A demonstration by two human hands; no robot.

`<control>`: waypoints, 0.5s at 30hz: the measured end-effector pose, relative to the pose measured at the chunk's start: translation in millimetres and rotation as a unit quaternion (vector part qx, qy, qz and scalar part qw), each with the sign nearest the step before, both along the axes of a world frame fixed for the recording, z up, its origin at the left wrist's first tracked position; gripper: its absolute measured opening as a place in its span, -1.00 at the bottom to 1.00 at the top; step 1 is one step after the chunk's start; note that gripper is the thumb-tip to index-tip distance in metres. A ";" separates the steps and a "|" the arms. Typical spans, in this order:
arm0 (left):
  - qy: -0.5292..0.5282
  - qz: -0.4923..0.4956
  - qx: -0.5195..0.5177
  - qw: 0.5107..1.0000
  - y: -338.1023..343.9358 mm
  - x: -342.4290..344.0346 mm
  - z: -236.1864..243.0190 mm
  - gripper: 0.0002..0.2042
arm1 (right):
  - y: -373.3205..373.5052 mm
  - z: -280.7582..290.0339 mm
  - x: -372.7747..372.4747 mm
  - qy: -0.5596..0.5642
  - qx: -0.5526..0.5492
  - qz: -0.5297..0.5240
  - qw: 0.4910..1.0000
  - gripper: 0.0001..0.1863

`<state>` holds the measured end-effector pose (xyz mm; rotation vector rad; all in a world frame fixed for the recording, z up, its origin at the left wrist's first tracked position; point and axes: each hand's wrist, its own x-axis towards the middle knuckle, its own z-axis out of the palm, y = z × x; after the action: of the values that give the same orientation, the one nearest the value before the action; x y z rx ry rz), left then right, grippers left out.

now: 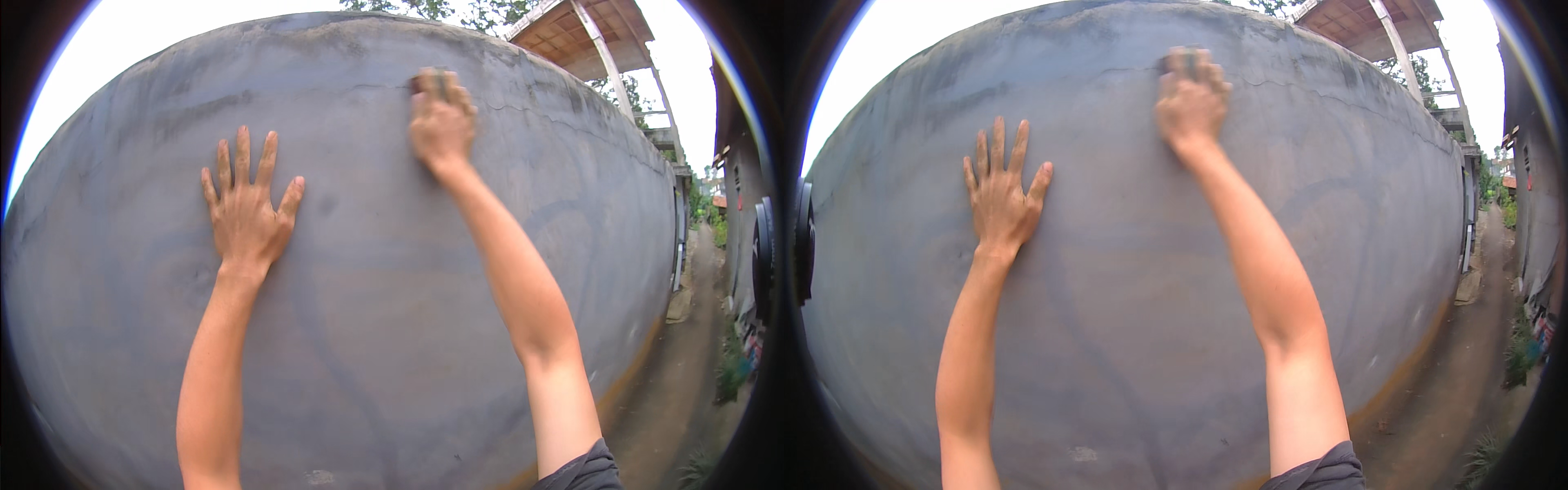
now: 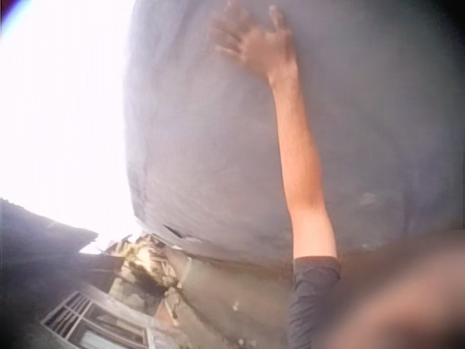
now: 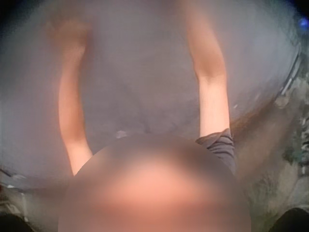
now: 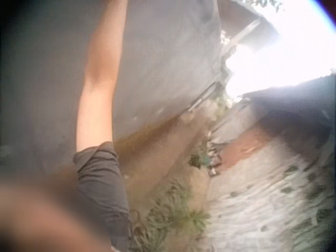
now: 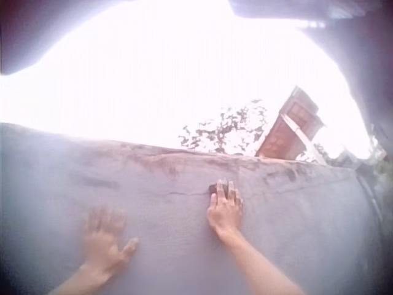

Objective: The person smooths a large curved wall surface using a small rectangular tool held in the right hand while the left hand supports the wall. The person moves the tool in circular and sweeping motions across the wall, working around a small window.

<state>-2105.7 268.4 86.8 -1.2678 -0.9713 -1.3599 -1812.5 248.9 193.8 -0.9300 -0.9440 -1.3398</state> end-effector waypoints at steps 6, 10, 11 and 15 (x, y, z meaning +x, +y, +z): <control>0.047 -0.004 -0.002 0.999 -4.4 -12.0 2.8 -0.34 | -20.5 -41.8 -3.2 -0.171 -0.110 -0.013 0.979 -0.50; 0.023 -0.013 -0.003 1.000 -13.9 5.8 8.3 -0.35 | -14.8 -0.9 55.0 0.067 0.048 -0.023 0.996 -0.51; 0.018 0.003 -0.005 1.000 -8.4 -4.3 5.1 -0.35 | -0.9 -9.2 32.0 0.076 0.049 -0.020 0.996 -0.51; 0.035 0.033 -0.011 0.999 4.5 -27.5 -2.2 -0.34 | -3.0 -90.8 -93.6 -0.290 -0.086 0.059 0.951 -0.48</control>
<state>-2133.2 272.9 84.6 -1.2803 -0.9737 -1.2485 -1906.2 245.9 103.0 -0.5958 -1.5614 -1.4716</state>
